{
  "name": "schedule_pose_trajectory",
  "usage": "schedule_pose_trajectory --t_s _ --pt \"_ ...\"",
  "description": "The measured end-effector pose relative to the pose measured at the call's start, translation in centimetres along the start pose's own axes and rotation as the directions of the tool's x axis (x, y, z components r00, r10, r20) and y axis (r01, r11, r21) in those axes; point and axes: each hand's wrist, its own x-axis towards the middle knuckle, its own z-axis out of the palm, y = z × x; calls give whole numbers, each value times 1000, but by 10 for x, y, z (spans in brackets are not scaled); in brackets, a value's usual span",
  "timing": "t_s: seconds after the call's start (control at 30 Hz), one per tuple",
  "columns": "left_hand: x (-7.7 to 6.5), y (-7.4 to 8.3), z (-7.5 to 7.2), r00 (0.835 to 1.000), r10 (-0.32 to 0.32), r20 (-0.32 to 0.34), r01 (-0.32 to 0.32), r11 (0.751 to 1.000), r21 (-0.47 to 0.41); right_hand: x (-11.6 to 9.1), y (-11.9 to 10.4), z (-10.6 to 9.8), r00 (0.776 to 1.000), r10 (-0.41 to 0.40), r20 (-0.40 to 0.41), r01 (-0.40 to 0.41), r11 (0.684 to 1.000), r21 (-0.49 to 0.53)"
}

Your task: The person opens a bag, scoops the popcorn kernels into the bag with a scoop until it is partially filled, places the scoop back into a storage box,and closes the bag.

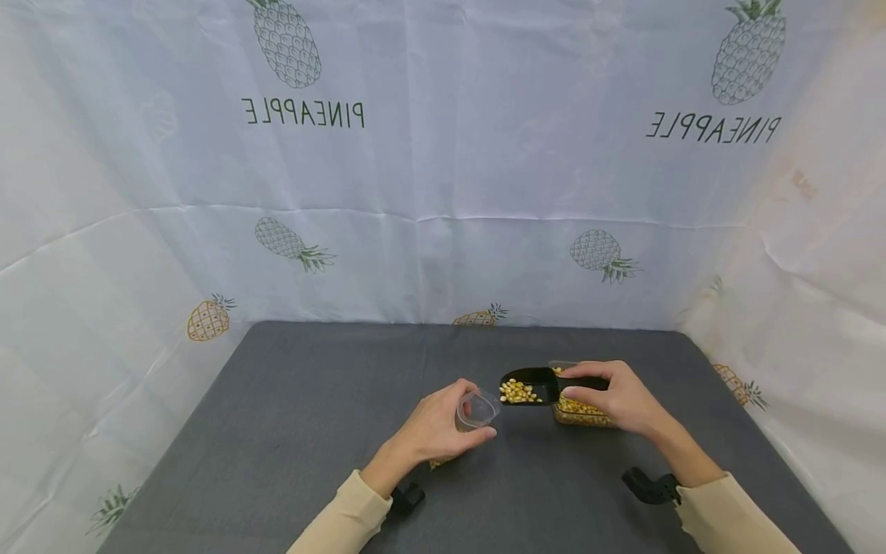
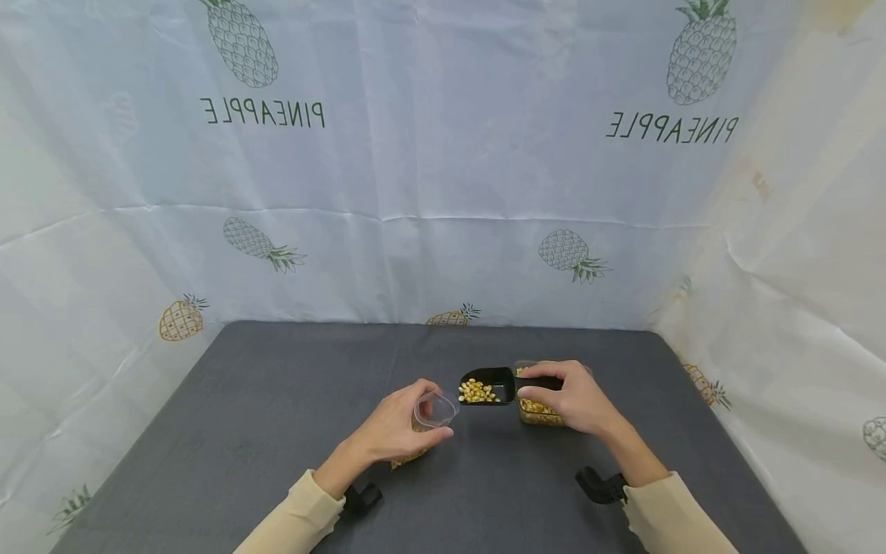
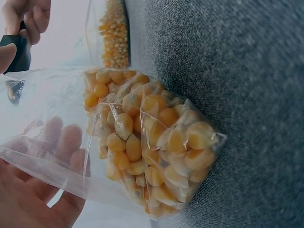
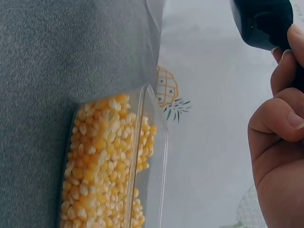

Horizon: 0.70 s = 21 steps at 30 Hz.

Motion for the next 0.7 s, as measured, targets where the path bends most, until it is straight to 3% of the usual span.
schedule_pose_trajectory --t_s 0.7 --pt "-1 2 -1 1000 -28 14 28 1000 -9 13 -13 17 997 -44 67 40 998 56"
